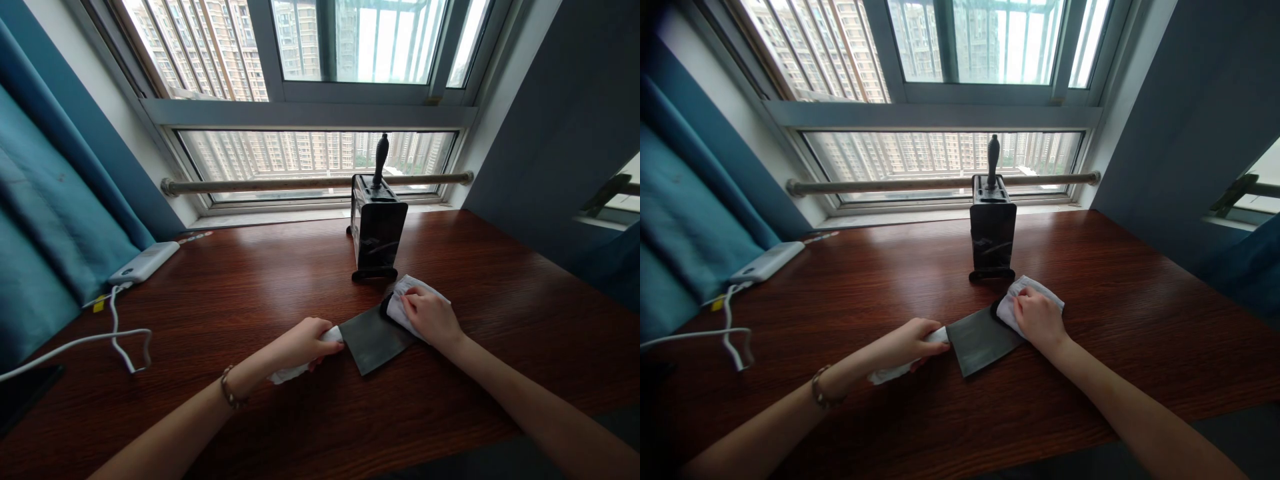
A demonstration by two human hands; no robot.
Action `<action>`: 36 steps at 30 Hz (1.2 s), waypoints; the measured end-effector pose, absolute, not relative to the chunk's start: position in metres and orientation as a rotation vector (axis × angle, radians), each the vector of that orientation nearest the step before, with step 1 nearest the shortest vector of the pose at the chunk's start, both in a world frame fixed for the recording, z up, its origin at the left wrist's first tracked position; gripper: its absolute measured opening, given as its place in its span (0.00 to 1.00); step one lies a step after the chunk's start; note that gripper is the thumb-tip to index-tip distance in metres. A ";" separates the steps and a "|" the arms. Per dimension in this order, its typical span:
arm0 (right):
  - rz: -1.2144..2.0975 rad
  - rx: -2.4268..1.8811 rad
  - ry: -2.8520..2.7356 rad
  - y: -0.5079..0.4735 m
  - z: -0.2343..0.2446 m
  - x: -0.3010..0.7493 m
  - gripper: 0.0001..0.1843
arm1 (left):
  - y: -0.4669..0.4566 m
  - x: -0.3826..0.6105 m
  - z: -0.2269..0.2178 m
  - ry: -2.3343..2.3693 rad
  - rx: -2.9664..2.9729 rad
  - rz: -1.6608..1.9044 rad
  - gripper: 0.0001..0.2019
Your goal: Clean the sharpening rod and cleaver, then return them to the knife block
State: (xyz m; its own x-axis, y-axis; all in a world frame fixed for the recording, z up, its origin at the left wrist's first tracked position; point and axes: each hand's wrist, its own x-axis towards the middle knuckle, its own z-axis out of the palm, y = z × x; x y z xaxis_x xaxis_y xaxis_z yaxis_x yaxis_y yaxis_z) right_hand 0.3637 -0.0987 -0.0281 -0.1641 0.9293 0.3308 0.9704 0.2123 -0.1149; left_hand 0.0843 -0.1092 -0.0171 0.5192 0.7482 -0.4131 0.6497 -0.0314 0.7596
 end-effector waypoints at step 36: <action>0.592 -0.525 -2.642 -0.127 -0.011 0.331 0.14 | -0.109 0.083 -0.023 1.123 1.771 0.152 0.18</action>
State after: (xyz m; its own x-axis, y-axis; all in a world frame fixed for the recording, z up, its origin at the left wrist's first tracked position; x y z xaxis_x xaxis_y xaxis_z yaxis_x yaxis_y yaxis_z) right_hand 0.3313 -0.1268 -0.0110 -0.8576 0.4316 0.2799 0.2709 0.8415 -0.4674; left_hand 0.0831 -0.1094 -0.0225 0.5621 0.7405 -0.3683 0.6156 -0.0772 0.7843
